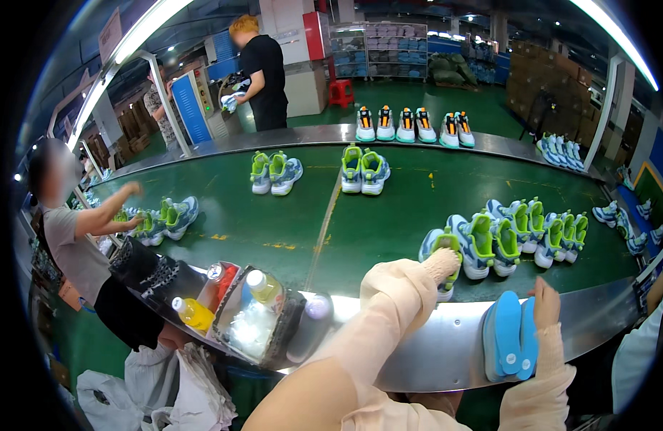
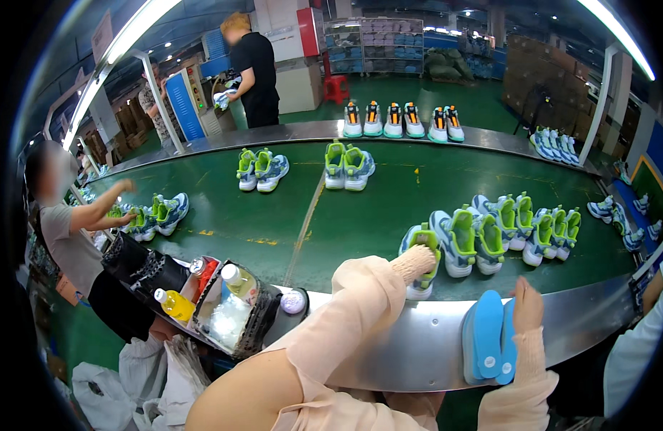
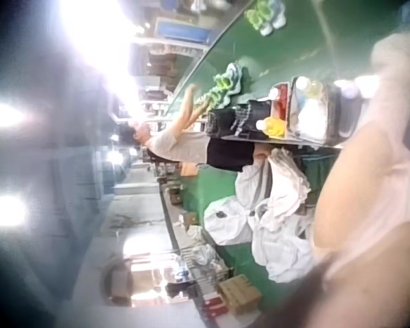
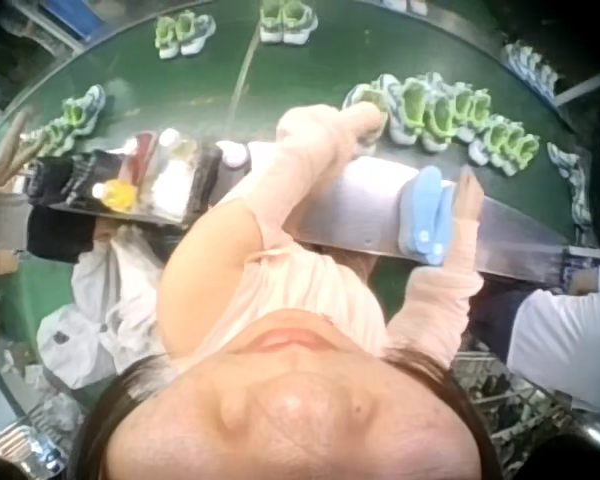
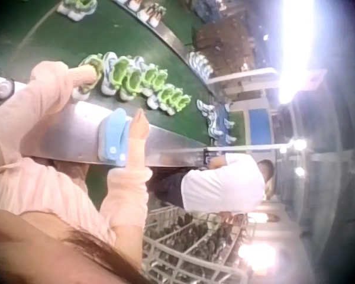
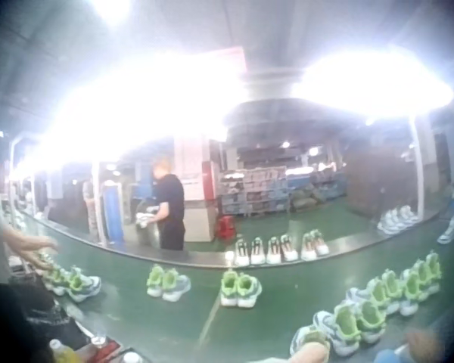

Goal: The person inserts blue insoles into a series of sneakers moving along a conveyor belt. They pick up each shoe, place an insole inside, and return the shoe to the belt. Other workers are visible in the background performing similar tasks.

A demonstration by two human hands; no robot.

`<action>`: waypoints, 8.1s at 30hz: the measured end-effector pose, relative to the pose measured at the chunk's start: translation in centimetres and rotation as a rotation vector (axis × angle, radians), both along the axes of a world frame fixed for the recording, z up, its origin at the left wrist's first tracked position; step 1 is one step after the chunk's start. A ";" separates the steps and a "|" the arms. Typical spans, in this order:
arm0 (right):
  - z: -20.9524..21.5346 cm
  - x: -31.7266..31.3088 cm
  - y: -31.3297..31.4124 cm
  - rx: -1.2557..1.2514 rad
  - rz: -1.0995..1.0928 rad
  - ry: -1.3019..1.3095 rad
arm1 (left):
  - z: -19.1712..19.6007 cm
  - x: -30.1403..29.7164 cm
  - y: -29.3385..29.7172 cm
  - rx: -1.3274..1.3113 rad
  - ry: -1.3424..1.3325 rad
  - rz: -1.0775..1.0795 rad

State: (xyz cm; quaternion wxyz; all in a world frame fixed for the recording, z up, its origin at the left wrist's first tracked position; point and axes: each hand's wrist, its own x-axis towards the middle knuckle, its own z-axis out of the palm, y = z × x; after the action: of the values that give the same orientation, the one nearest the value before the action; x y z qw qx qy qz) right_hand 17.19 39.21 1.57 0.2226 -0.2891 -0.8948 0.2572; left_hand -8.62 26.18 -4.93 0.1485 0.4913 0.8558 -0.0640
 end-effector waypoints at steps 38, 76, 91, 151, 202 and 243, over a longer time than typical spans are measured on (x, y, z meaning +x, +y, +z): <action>-4.7 9.6 1.4 0.274 -0.198 -0.279 | -0.6 -5.2 0.2 1.297 -0.922 1.058; -8.0 -27.5 5.3 0.192 0.361 -0.791 | 6.8 6.9 -7.1 1.434 -0.299 0.366; -4.0 -19.8 5.2 -0.080 0.677 -0.524 | -1.2 -1.0 5.3 1.057 0.077 0.298; 12.5 -5.1 2.6 0.160 0.739 -0.677 | 0.5 -5.4 7.1 1.178 -0.596 1.093; -1.2 -47.1 16.5 0.428 0.447 -0.533 | 9.0 15.6 -21.3 1.211 -1.203 1.125; -2.7 -5.8 34.8 0.309 0.052 -0.430 | 0.7 7.2 29.6 0.607 -0.262 0.057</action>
State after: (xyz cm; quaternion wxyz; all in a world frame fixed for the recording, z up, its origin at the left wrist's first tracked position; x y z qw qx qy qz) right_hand 11.44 74.05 -1.18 0.0620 -0.2766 -0.9574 0.0558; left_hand -1.44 55.78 -4.23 0.1058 0.4932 0.8228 0.2619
